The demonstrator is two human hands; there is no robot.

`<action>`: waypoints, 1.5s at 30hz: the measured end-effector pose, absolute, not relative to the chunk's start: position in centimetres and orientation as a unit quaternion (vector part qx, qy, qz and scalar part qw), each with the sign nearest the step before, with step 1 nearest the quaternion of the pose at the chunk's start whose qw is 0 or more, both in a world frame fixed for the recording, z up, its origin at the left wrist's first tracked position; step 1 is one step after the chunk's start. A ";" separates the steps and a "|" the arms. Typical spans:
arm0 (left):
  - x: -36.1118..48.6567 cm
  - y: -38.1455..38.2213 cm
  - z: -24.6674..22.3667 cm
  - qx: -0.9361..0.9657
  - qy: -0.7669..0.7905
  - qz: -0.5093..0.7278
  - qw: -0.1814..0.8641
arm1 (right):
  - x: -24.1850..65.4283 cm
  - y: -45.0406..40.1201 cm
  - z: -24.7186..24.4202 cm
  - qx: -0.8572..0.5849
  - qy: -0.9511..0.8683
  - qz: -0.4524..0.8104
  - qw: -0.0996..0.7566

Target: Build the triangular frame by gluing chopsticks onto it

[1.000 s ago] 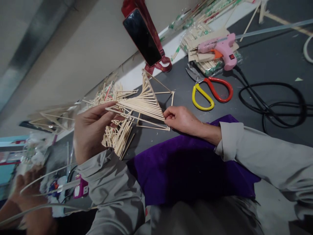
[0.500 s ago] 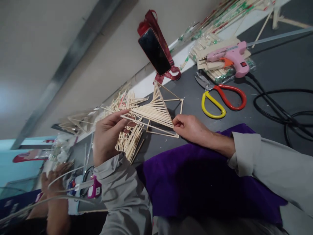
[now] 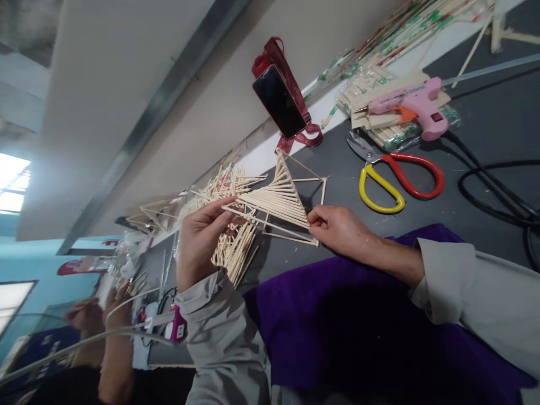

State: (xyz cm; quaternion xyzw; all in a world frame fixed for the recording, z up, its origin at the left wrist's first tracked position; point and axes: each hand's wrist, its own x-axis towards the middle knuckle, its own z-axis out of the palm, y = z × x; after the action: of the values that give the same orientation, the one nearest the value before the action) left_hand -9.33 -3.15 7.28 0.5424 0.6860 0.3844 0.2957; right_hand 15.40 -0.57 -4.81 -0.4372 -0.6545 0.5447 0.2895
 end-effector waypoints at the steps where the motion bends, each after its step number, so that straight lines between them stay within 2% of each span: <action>1: -9.3 -3.1 7.3 0.541 0.687 0.386 0.294 | 15.4 -0.6 -4.6 -0.437 -0.654 0.546 0.289; 20: -9.3 -3.0 7.2 0.566 0.691 0.364 0.266 | 15.6 -0.3 -4.8 -0.432 -0.661 0.537 0.298; 26: -8.5 -6.5 9.0 0.551 0.733 0.378 0.129 | 15.5 -0.3 -5.0 -0.434 -0.656 0.541 0.297; 29: -7.4 -7.6 8.1 0.554 0.718 0.367 0.205 | 15.5 -0.4 -5.0 -0.429 -0.652 0.551 0.295; 31: -6.9 -7.4 6.4 0.549 0.705 0.347 0.284 | 15.5 -0.4 -5.0 -0.428 -0.655 0.546 0.299; 34: -6.6 -6.4 3.5 0.528 0.706 0.319 0.346 | 15.5 -0.4 -5.0 -0.432 -0.660 0.537 0.300; 39: -5.8 -5.4 1.0 0.493 0.686 0.360 0.395 | 15.6 -0.5 -5.2 -0.432 -0.654 0.545 0.297; 45: -4.9 -4.8 0.4 0.469 0.681 0.396 0.400 | 15.6 -0.3 -5.4 -0.433 -0.668 0.529 0.293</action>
State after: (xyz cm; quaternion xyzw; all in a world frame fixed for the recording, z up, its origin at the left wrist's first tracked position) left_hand -4.88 -4.83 0.39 0.4686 0.6812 0.3960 0.3995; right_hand 15.59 -0.34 -5.36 -0.4334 -0.6681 0.5291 0.2931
